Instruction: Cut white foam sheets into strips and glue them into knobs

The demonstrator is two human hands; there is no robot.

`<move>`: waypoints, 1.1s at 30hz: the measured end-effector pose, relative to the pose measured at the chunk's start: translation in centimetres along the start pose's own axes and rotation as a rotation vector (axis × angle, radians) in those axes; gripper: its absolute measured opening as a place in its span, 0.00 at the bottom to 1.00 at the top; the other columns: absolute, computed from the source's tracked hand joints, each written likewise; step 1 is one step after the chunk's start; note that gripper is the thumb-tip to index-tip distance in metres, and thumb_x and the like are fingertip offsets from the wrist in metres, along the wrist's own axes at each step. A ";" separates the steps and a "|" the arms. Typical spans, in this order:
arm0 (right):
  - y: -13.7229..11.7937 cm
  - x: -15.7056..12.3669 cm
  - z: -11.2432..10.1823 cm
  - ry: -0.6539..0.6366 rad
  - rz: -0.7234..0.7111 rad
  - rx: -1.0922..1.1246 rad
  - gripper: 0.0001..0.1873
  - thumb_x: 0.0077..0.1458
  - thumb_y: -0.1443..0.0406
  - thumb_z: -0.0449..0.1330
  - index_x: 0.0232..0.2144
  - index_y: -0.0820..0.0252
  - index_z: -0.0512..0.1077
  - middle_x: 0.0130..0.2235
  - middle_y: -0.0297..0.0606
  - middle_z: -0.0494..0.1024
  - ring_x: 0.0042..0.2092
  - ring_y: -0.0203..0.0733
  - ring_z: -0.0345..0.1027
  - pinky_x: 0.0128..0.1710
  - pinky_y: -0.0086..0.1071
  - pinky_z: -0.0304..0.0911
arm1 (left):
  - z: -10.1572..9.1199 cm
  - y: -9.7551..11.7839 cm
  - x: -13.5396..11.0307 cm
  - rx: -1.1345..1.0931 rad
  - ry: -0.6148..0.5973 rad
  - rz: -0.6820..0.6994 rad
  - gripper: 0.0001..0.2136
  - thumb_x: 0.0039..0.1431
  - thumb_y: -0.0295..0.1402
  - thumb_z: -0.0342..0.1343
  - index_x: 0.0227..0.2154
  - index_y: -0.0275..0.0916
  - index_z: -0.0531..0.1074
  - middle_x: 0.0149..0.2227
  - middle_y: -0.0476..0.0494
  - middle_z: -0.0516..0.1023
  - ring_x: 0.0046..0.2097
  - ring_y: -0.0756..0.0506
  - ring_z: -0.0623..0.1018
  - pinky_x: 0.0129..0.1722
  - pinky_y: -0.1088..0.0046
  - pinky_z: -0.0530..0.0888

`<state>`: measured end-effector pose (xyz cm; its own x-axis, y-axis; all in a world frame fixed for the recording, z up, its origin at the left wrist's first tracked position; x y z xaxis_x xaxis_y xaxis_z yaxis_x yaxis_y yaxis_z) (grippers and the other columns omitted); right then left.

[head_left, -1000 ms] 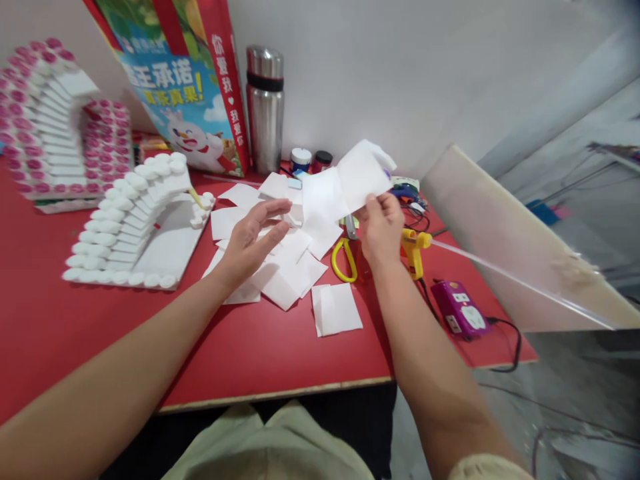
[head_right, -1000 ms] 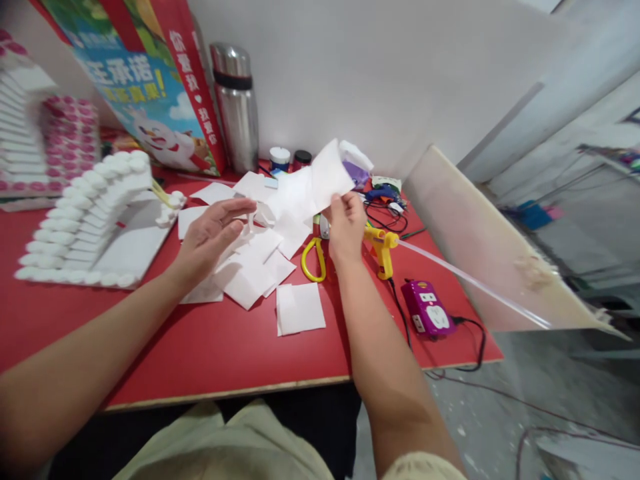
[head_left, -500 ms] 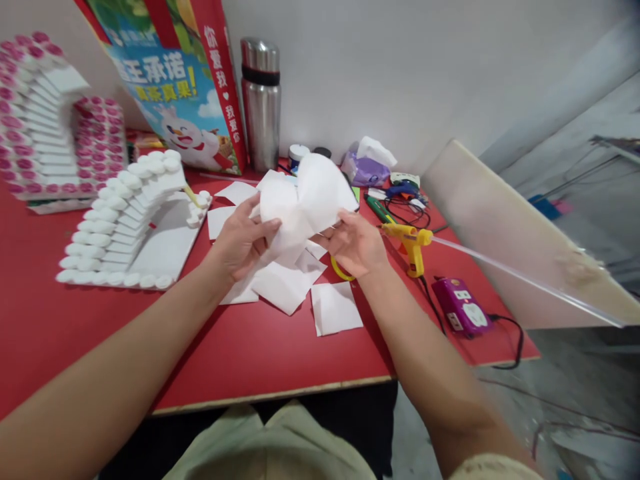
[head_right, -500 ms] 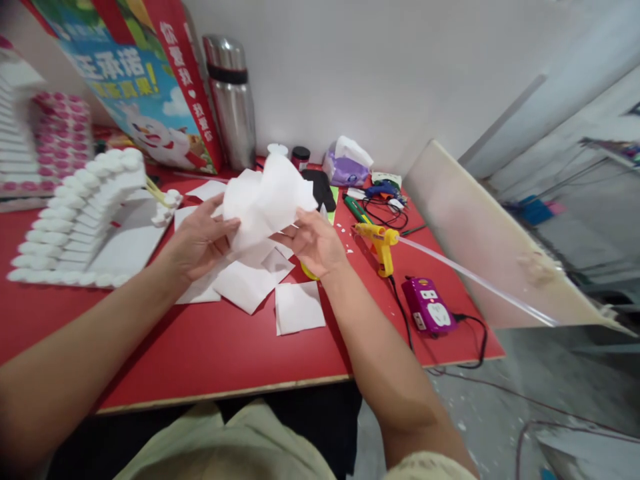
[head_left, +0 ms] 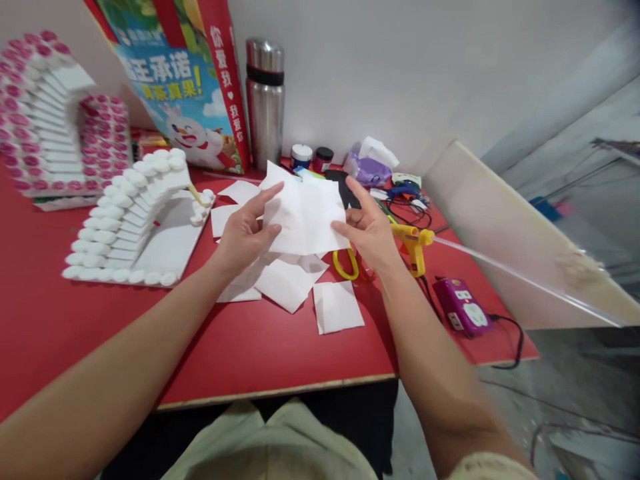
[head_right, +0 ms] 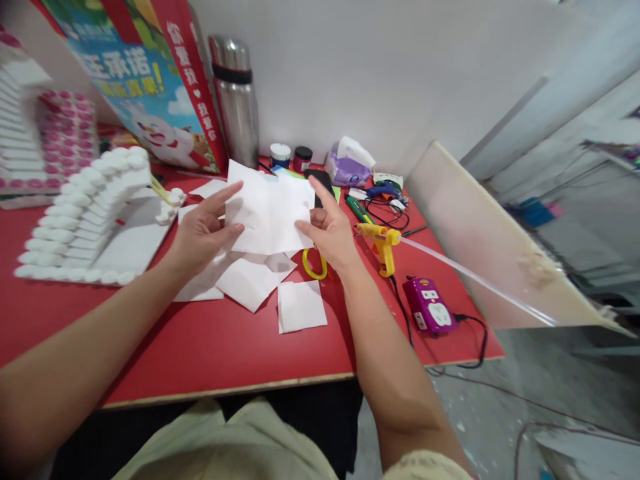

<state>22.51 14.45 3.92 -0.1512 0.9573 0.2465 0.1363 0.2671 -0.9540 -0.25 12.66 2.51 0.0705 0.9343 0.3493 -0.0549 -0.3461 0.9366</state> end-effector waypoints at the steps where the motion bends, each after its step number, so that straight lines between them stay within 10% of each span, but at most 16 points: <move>1: -0.3 -0.1 -0.4 0.024 -0.026 -0.028 0.30 0.49 0.57 0.74 0.55 0.45 0.78 0.31 0.29 0.80 0.29 0.38 0.68 0.32 0.36 0.70 | -0.2 0.1 0.0 0.042 0.015 0.015 0.29 0.55 0.28 0.65 0.61 0.44 0.75 0.58 0.40 0.80 0.52 0.41 0.81 0.49 0.66 0.79; 4: -0.6 -0.3 -1.0 0.054 -0.021 -0.070 0.11 0.50 0.61 0.71 0.39 0.52 0.84 0.26 0.30 0.76 0.26 0.35 0.63 0.28 0.34 0.64 | -1.0 0.5 0.0 0.155 0.070 0.053 0.20 0.56 0.27 0.64 0.52 0.42 0.83 0.54 0.41 0.82 0.54 0.42 0.79 0.54 0.65 0.77; 10: -0.5 -0.5 -0.7 0.046 0.019 -0.008 0.11 0.48 0.60 0.73 0.36 0.53 0.84 0.36 0.34 0.84 0.33 0.38 0.70 0.35 0.35 0.67 | -1.5 0.8 -0.1 0.178 0.115 0.059 0.16 0.55 0.29 0.68 0.47 0.44 0.85 0.38 0.46 0.79 0.40 0.47 0.77 0.45 0.68 0.76; 16: -0.6 -0.5 -1.4 0.160 -0.034 -0.061 0.09 0.48 0.61 0.73 0.35 0.53 0.85 0.23 0.28 0.70 0.25 0.34 0.57 0.27 0.33 0.59 | -1.6 1.0 -0.1 0.113 0.163 0.062 0.10 0.53 0.30 0.70 0.39 0.46 0.87 0.31 0.49 0.75 0.34 0.50 0.72 0.36 0.72 0.73; 33: -1.5 -0.5 -1.8 0.170 -0.077 -0.173 0.12 0.50 0.62 0.71 0.39 0.56 0.84 0.22 0.27 0.62 0.26 0.34 0.51 0.28 0.32 0.54 | -2.2 0.9 -0.2 0.225 0.189 0.116 0.13 0.56 0.31 0.68 0.44 0.46 0.86 0.39 0.46 0.80 0.40 0.46 0.77 0.43 0.67 0.77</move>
<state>24.17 13.77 5.51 -0.0030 0.9343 0.3565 0.2980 0.3411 -0.8915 -2.50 12.35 3.27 -0.1110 0.8796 0.4627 0.1719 -0.4415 0.8806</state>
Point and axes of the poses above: each hand's wrist, its own x-axis towards the middle knuckle, its own z-axis out of the palm, y = z × x, the point moved 10 cm from there along x, towards the middle knuckle
